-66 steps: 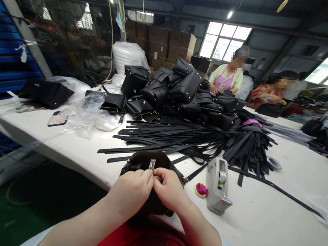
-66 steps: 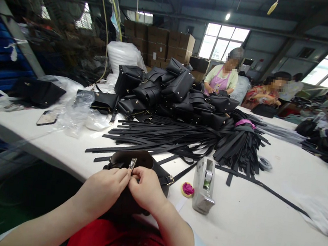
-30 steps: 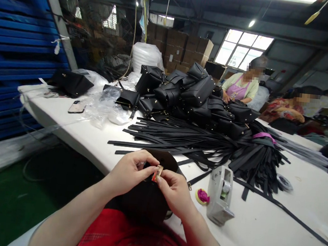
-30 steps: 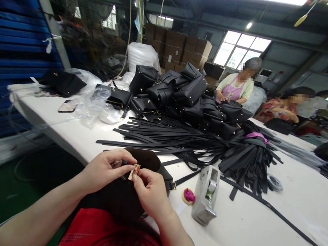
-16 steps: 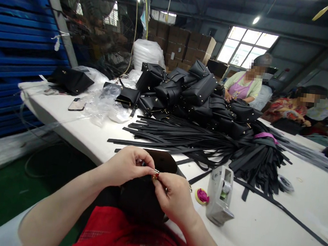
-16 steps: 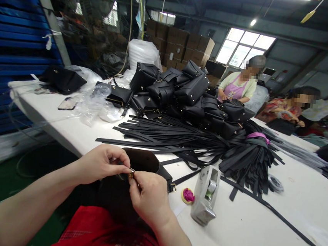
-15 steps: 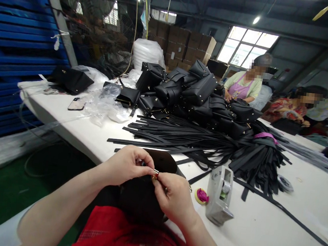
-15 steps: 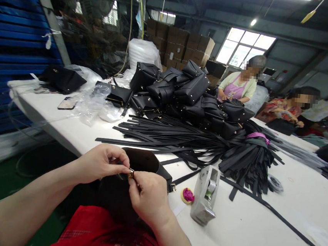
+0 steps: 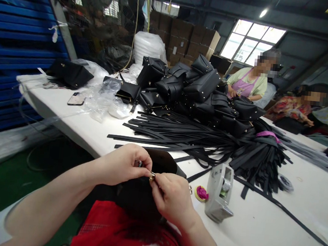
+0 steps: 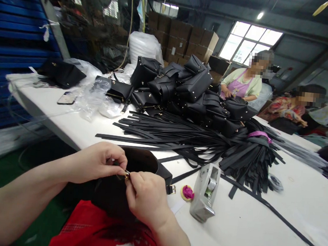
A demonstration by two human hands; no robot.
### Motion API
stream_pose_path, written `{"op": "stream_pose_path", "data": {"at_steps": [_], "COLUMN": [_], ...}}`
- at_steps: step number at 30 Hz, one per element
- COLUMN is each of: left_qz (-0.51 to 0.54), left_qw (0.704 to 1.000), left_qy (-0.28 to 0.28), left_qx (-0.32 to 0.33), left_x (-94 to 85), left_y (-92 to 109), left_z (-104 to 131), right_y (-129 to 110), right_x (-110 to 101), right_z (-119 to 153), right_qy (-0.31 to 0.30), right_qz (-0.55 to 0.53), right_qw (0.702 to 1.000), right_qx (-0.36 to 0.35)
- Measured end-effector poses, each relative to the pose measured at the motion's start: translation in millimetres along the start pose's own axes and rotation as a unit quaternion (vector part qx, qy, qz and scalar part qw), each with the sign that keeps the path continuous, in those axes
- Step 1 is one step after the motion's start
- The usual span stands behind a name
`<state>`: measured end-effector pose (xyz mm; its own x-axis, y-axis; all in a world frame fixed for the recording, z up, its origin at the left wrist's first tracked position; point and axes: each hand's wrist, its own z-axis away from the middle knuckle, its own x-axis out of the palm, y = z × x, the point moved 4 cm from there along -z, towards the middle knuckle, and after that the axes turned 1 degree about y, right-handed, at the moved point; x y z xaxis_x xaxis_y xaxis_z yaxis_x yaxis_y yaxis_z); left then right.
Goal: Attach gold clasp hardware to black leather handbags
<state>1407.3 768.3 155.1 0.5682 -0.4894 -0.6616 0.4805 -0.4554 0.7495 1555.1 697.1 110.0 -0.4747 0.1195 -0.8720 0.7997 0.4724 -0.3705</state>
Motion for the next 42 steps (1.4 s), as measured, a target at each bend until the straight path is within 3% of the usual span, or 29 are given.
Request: {"op": "stream_pose_path", "data": {"at_steps": [3, 7, 11, 18, 22, 29, 36, 42], "left_qz": [-0.002, -0.017, -0.008, 0.038, 0.106, 0.177, 0.168, 0.156], "left_qw": [0.998, 0.988, 0.982, 0.972, 0.967, 0.965, 0.972, 0.974], "left_qy": [0.057, 0.136, 0.164, 0.231, 0.228, 0.186, 0.158, 0.163], "left_qx": [0.005, 0.064, 0.093, 0.011, -0.036, -0.045, -0.05, 0.013], "left_x": [2.3, 11.6, 24.7, 26.4, 24.8, 23.9, 18.7, 18.5], "left_y": [2.9, 6.4, 5.3, -2.8, -4.3, -5.5, -9.2, -3.4], "left_z": [2.1, 10.1, 17.0, 11.1, 7.3, 2.8, 1.7, 1.8], "right_y": [0.4, 2.9, 9.8, 10.9, 10.9, 11.9, 9.6, 7.9], "right_x": [-1.3, -1.8, -2.7, -7.7, -6.9, -5.4, -8.2, -11.3], "right_z": [0.2, 1.5, 1.6, -0.2, 0.9, 0.6, 1.2, 1.4], "right_qy": [0.036, 0.077, 0.109, 0.111, 0.098, 0.095, 0.11, 0.124], "right_qz": [-0.054, -0.101, -0.115, -0.233, -0.246, -0.171, -0.076, -0.089], "right_qw": [0.997, 0.989, 0.981, 0.958, 0.957, 0.978, 0.991, 0.988], "right_qx": [0.03, 0.076, 0.111, 0.129, 0.119, 0.07, 0.02, 0.006]}}
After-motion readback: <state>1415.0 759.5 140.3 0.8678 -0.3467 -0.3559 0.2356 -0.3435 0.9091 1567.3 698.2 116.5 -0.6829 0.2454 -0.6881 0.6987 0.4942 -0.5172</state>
